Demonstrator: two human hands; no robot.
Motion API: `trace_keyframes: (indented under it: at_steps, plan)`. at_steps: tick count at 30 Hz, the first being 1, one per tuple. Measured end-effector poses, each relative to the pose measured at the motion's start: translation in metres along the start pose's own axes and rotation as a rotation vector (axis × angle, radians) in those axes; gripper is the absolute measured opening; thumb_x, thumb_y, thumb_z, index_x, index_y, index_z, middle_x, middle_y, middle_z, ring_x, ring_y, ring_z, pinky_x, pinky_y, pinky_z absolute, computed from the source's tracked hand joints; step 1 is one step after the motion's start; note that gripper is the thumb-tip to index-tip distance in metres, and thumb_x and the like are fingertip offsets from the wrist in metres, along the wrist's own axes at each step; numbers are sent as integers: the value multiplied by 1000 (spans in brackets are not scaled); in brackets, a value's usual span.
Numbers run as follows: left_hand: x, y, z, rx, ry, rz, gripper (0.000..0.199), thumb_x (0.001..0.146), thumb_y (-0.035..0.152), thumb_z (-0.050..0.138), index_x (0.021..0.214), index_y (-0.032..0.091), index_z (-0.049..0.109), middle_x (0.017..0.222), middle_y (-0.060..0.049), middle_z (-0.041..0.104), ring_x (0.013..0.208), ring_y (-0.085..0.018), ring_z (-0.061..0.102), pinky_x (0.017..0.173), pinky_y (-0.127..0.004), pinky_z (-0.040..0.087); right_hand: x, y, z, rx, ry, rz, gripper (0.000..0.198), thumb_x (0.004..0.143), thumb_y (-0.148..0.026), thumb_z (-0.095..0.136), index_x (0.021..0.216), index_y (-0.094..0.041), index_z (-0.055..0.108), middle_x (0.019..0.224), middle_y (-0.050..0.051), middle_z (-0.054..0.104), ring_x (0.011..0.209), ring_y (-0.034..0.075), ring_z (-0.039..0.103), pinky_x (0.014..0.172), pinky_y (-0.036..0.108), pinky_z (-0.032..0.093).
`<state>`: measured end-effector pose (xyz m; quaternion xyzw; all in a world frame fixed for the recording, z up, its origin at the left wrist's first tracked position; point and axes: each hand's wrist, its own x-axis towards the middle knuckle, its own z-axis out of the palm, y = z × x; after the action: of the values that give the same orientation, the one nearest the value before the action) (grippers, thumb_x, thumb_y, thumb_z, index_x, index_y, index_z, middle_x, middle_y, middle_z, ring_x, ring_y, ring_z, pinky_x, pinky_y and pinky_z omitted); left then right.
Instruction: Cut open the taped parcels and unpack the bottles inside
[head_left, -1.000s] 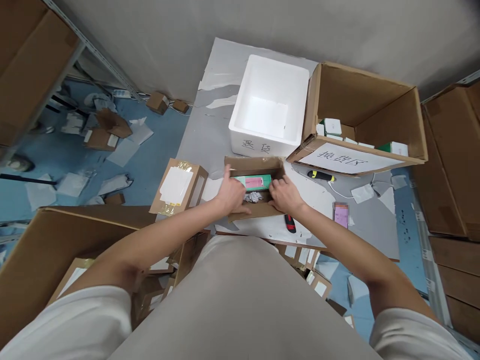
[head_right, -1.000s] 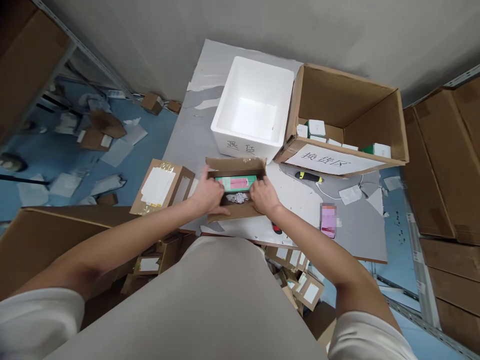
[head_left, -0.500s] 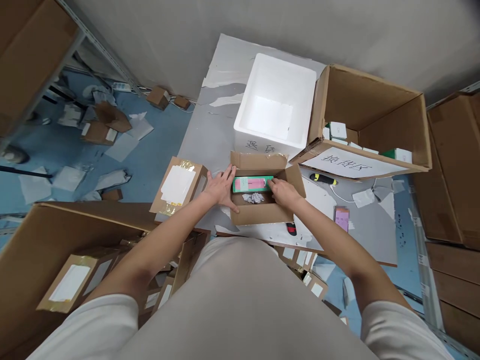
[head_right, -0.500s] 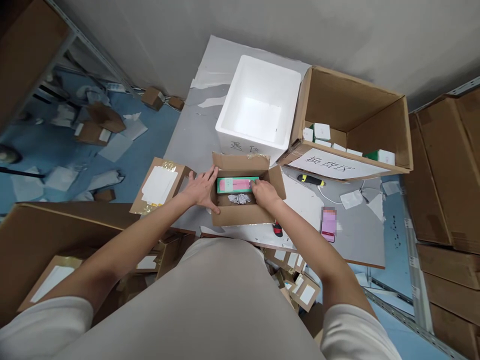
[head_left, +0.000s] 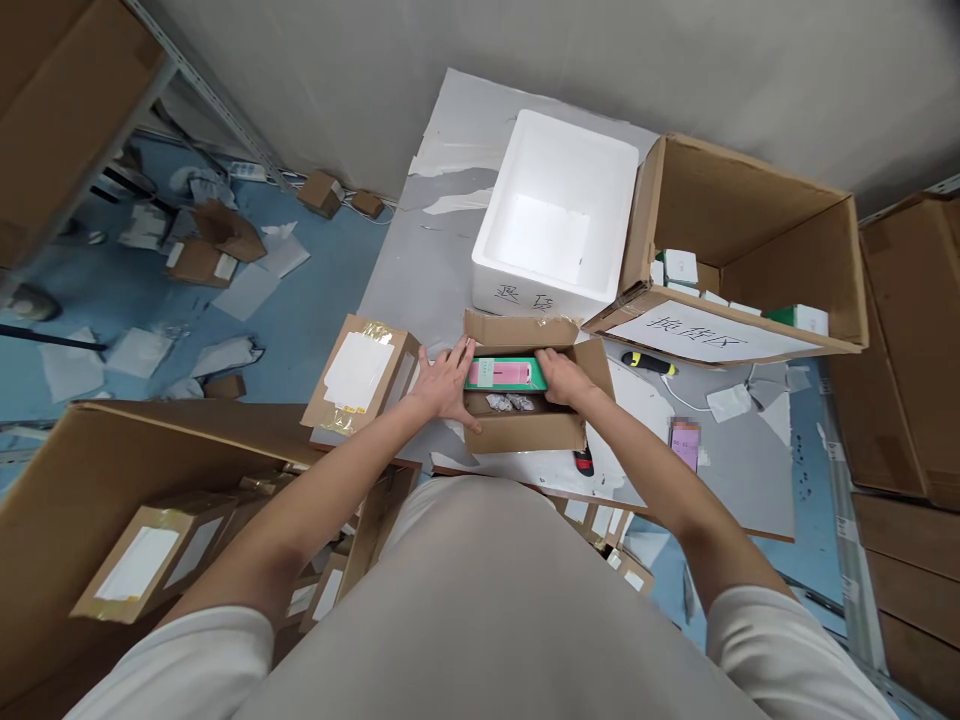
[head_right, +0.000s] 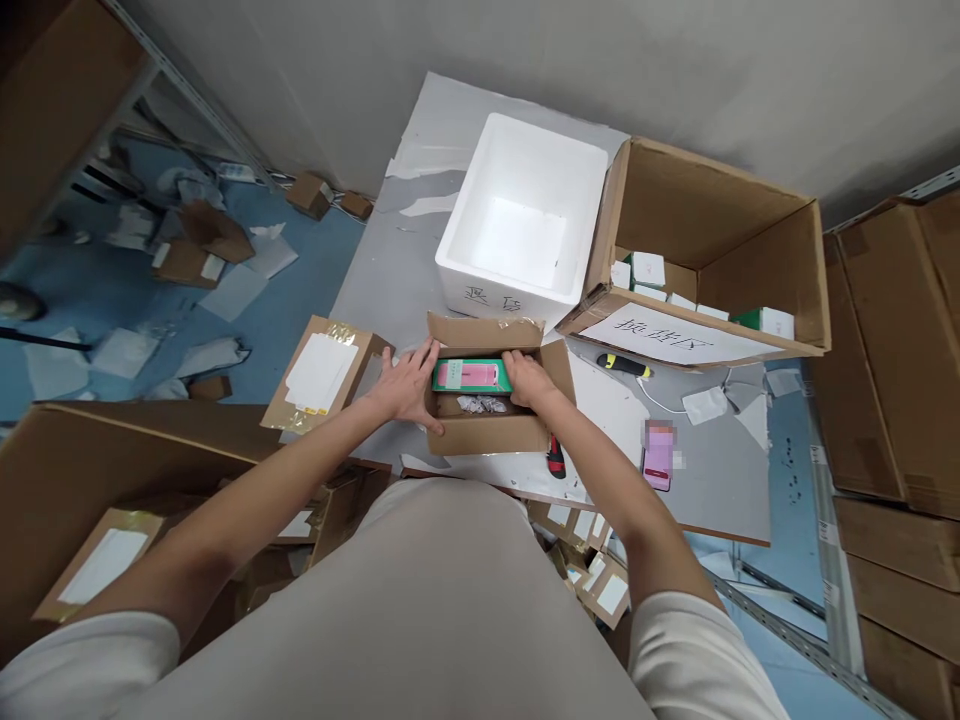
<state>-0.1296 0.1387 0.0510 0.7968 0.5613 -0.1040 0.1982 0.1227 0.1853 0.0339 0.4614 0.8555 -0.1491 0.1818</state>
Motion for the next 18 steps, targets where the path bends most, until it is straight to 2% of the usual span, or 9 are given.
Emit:
trace_keyframes:
  at_steps: [3,5,8,11,15,18]
  plan:
    - [2,-1,1,-12,11,5,145,43,76,67,148,9,-8,154,-26,3,133,-46,24,106,-66,2,-18,6,-12,261,250,-130,72,68,-24,65,130,-11,29,124,17,47,112,27,48,96,38,41]
    - [2,-2,1,-17,15,13,146,42,77,66,148,9,-9,154,-26,2,133,-46,23,106,-66,2,-25,3,-13,369,358,-154,67,69,-26,65,126,-12,32,124,17,46,114,27,46,98,40,39]
    - [-3,-3,3,-14,36,31,146,43,81,63,148,8,-8,154,-26,1,136,-47,17,106,-66,2,-28,-10,-9,375,383,-168,53,75,-31,63,119,-15,39,133,19,39,123,30,37,101,44,36]
    - [-11,-2,8,7,74,60,144,42,83,61,149,11,-4,154,-24,-3,139,-46,4,105,-67,0,-24,-20,-7,296,329,-183,51,78,-31,61,123,-17,41,140,19,30,128,32,31,100,46,36]
    - [-13,1,14,38,63,61,142,40,84,62,149,13,4,155,-21,-8,139,-47,-4,104,-68,0,-24,-21,-18,273,312,-166,49,77,-27,61,123,-18,46,130,17,39,119,30,40,95,43,40]
    - [-1,-1,11,64,55,61,140,42,82,62,149,11,6,155,-21,-7,139,-47,-5,104,-68,-1,-45,-14,-40,296,426,-160,49,76,-31,63,121,-18,50,127,17,41,117,31,42,95,44,40]
